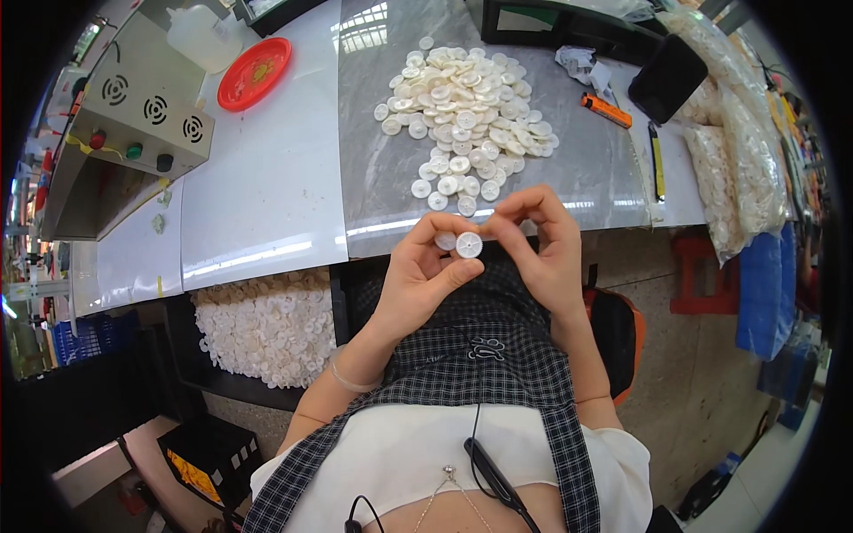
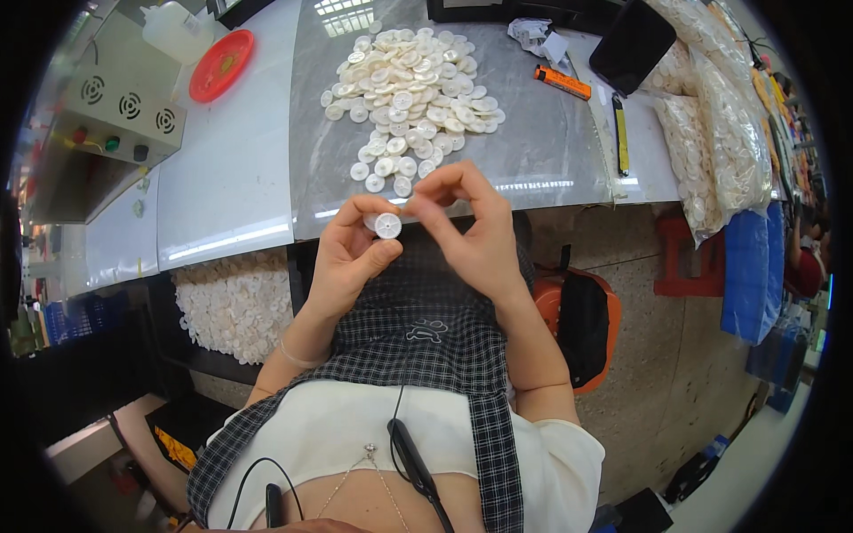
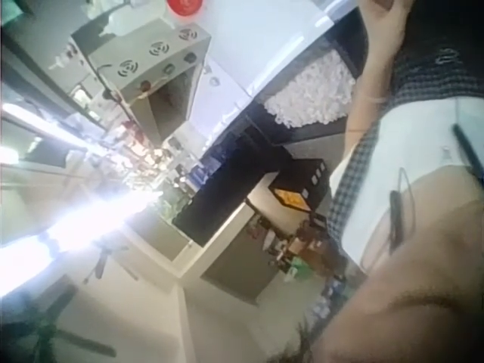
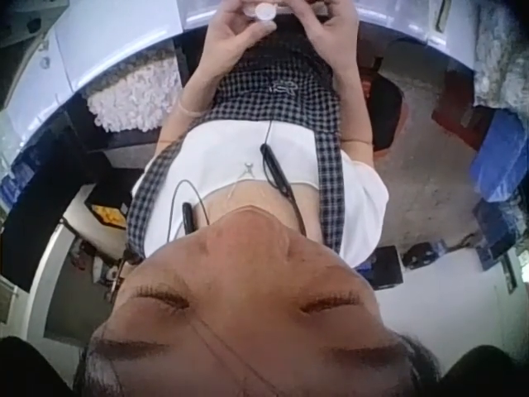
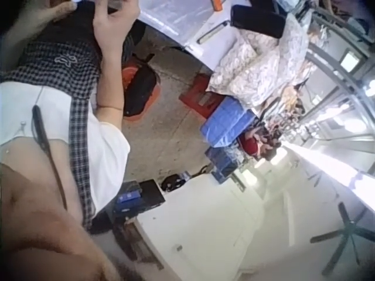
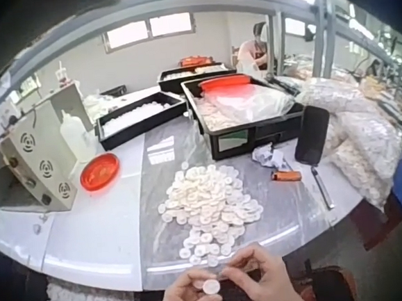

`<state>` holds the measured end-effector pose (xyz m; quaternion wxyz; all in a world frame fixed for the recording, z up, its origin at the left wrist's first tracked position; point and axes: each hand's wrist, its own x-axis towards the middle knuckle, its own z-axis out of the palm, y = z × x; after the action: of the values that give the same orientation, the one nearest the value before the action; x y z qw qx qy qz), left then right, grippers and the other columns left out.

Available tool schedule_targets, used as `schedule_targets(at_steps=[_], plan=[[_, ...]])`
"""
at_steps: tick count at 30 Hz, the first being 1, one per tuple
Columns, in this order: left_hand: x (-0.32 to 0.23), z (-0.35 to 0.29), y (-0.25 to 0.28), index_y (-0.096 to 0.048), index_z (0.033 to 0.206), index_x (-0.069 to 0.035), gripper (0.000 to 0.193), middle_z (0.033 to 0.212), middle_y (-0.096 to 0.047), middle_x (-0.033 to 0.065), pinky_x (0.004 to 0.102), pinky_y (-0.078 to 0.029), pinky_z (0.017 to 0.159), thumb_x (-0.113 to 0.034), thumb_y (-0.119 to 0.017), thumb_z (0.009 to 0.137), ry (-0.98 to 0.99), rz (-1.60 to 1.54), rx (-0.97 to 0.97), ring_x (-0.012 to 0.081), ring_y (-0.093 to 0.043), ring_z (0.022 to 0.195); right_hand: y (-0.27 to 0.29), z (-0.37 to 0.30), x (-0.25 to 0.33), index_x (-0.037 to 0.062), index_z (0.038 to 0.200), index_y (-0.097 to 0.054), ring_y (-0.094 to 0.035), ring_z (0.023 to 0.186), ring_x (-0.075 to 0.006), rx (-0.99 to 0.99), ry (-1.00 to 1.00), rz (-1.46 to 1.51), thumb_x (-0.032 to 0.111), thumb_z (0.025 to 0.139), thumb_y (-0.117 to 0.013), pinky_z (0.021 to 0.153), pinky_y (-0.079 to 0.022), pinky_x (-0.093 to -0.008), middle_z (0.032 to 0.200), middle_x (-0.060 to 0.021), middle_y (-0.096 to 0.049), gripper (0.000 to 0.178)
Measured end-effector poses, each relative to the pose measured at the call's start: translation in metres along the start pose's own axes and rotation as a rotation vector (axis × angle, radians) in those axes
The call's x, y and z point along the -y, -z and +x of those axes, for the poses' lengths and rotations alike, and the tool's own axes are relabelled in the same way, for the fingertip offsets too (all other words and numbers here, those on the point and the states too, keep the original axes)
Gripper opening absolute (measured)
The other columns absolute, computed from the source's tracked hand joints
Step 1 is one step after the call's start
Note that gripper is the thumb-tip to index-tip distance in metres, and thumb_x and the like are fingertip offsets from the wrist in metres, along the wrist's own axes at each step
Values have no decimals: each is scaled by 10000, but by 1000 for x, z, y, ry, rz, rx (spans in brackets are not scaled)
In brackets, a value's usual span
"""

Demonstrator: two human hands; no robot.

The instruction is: Assembling small white plastic components at a factory workbench.

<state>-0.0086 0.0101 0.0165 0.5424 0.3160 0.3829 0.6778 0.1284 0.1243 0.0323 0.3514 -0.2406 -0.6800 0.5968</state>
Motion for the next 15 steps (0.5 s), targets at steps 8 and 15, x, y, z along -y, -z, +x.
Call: schedule_targets(at_steps=[8, 15], plan=[[-1, 1, -3, -505, 1157, -24, 331, 960, -522, 10, 169, -344, 519, -39, -673, 872, -38, 59, -28, 32, -439, 674, 6, 21, -22, 38, 931, -650, -606, 836, -252, -115, 362, -716, 32, 746, -731, 722, -486, -321, 925, -84, -616, 202], [-3, 5, -4, -472, 1133, -70, 388, 995, -520, 41, 183, -379, 552, 30, -681, 822, 20, -127, -92, 57, -458, 678, 5, 17, -20, 29, 910, -651, -627, 802, -185, -131, 178, -578, 12, 770, -723, 721, -490, -274, 911, -64, -618, 158]])
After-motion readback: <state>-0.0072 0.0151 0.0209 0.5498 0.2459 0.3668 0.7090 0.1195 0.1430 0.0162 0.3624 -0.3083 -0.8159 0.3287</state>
